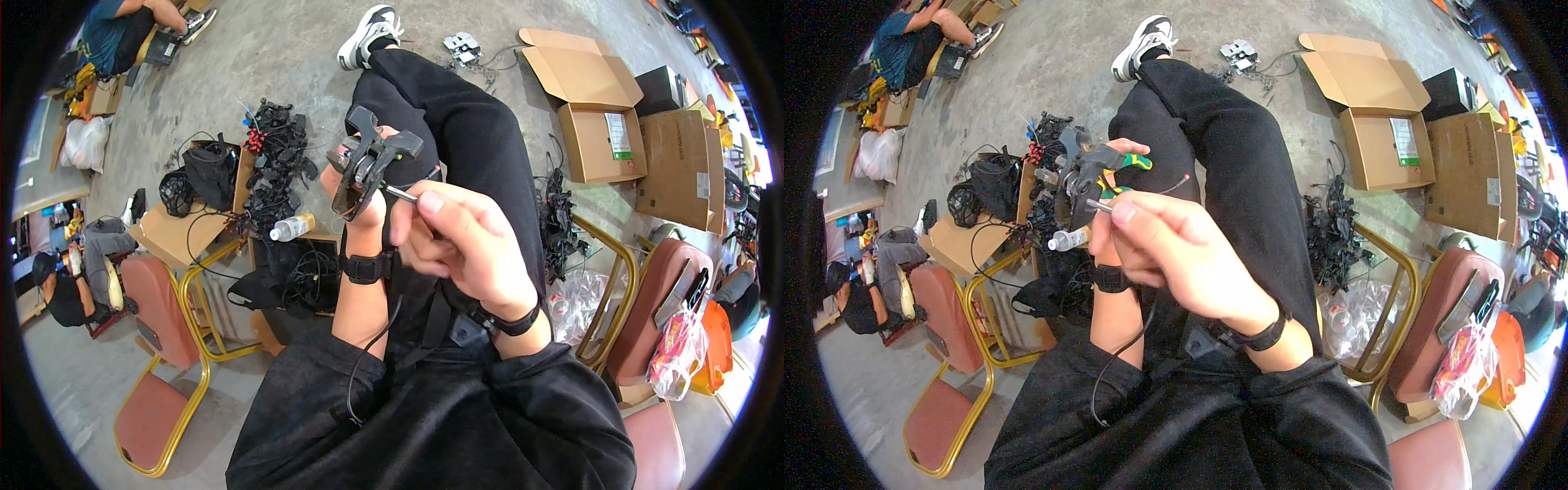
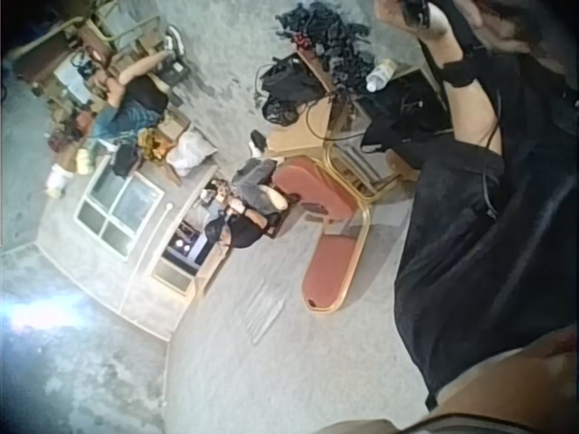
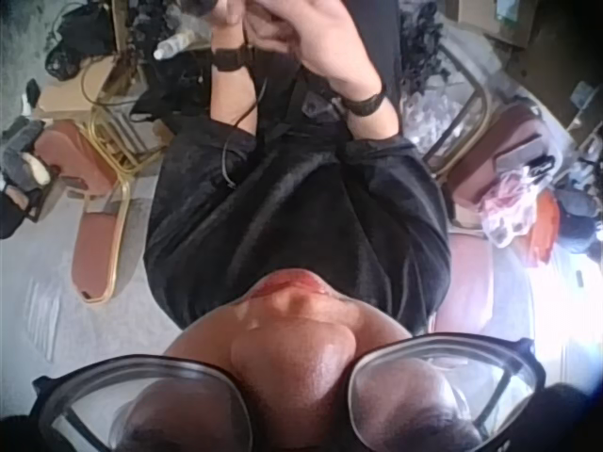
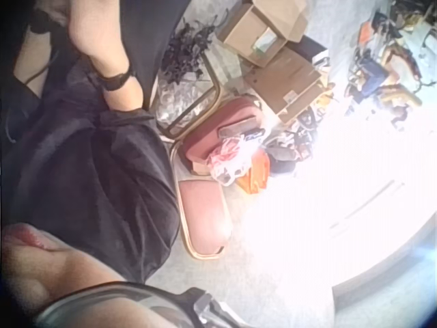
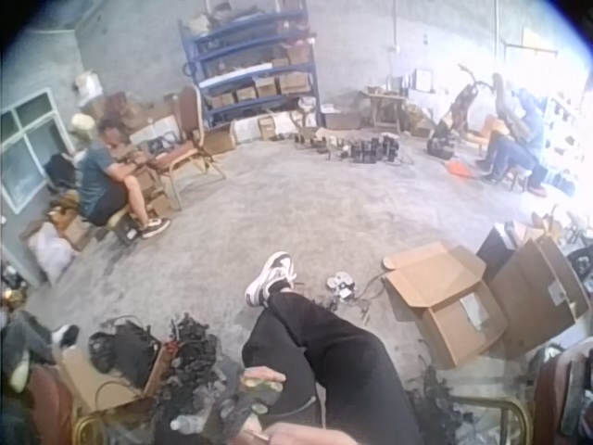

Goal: The person disassembles a brake lever by hand, removes a screw with a hex key, and picks up a small part from the floor. They then reassemble the lever components, using pliers to hold the assembly while tightening a screw with the hex key.

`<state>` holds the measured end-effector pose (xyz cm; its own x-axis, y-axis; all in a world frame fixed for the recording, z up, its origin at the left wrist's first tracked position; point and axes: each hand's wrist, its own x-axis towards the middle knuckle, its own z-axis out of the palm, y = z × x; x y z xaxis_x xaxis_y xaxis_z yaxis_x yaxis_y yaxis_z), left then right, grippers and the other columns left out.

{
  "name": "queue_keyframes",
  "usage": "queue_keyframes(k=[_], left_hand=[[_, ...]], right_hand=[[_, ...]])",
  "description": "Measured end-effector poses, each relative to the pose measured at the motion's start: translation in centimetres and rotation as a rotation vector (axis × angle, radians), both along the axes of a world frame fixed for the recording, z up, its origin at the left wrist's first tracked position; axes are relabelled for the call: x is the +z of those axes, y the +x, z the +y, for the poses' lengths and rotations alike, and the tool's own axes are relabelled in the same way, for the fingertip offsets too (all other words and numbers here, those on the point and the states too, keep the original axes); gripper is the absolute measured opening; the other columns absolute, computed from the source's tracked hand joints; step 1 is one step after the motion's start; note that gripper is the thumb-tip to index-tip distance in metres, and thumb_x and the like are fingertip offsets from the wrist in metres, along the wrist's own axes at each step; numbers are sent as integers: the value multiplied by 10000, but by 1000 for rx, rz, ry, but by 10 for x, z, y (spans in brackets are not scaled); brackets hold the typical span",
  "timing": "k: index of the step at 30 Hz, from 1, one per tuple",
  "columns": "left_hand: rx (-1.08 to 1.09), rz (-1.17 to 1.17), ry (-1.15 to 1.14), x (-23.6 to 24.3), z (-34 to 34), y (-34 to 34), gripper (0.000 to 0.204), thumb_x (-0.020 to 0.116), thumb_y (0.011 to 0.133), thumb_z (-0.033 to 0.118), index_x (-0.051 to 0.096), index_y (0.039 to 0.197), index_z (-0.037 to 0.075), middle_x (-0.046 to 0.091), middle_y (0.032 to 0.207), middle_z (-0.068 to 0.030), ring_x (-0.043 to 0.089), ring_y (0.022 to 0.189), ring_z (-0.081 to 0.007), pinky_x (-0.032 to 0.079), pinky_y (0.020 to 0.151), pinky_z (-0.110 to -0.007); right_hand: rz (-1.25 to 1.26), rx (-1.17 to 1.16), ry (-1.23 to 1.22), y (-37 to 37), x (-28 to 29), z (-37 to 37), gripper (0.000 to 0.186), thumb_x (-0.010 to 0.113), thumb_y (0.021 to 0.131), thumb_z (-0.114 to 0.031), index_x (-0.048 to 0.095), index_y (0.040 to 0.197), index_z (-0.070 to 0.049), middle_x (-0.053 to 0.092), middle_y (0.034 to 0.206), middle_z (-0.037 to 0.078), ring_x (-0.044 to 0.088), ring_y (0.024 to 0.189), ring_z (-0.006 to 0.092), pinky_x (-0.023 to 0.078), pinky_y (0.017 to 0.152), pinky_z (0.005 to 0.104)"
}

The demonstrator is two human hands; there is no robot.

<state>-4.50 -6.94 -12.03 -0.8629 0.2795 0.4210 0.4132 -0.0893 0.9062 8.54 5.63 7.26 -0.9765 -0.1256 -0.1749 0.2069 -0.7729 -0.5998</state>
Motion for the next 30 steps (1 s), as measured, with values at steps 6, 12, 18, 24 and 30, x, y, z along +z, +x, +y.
queue_keyframes(k=[6, 12, 18, 24, 30], left_hand=[[-136, -48, -239, 75, 21, 23, 332, 511, 802, 286, 592, 966, 9, 617, 985, -95, 562, 939, -180, 413, 871, -309], [-223, -104, 106, 54, 19, 17, 594, 518, 761, 543, 595, 984, -2, 609, 1002, -110, 556, 944, -196, 425, 839, -324], [-90, -62, 103, 59, 27, 19, 573, 318, 991, 387, 605, 856, -91, 672, 861, -149, 640, 786, -222, 494, 745, -329], [-95, -36, 46, 59, 26, 19, 568, 295, 990, 368, 598, 846, -91, 666, 865, -165, 655, 782, -243, 509, 725, -323], [-92, -126, 118, 65, 30, 22, 532, 291, 954, 299, 603, 788, -99, 655, 834, -145, 627, 729, -207, 486, 674, -292]], right_hand=[[441, -466, 1266, -2, -17, 2, 91, 619, 810, -80, 611, 885, -29, 567, 731, 95, 529, 639, 252, 393, 612, 334], [472, -525, 1514, -2, -11, 8, 161, 636, 723, 4, 643, 882, -17, 564, 743, 74, 497, 652, 241, 415, 624, 316], [496, -527, 1550, 0, -13, 15, 193, 678, 690, -7, 649, 881, -14, 500, 704, 57, 474, 649, 235, 393, 617, 321], [537, -561, 1714, 0, -11, 16, 238, 714, 654, -42, 655, 885, -36, 436, 668, 27, 452, 630, 198, 347, 673, 317], [486, -524, 1833, 10, 0, 19, 247, 711, 636, -36, 652, 876, -32, 430, 669, 15, 456, 630, 187, 336, 719, 325]])
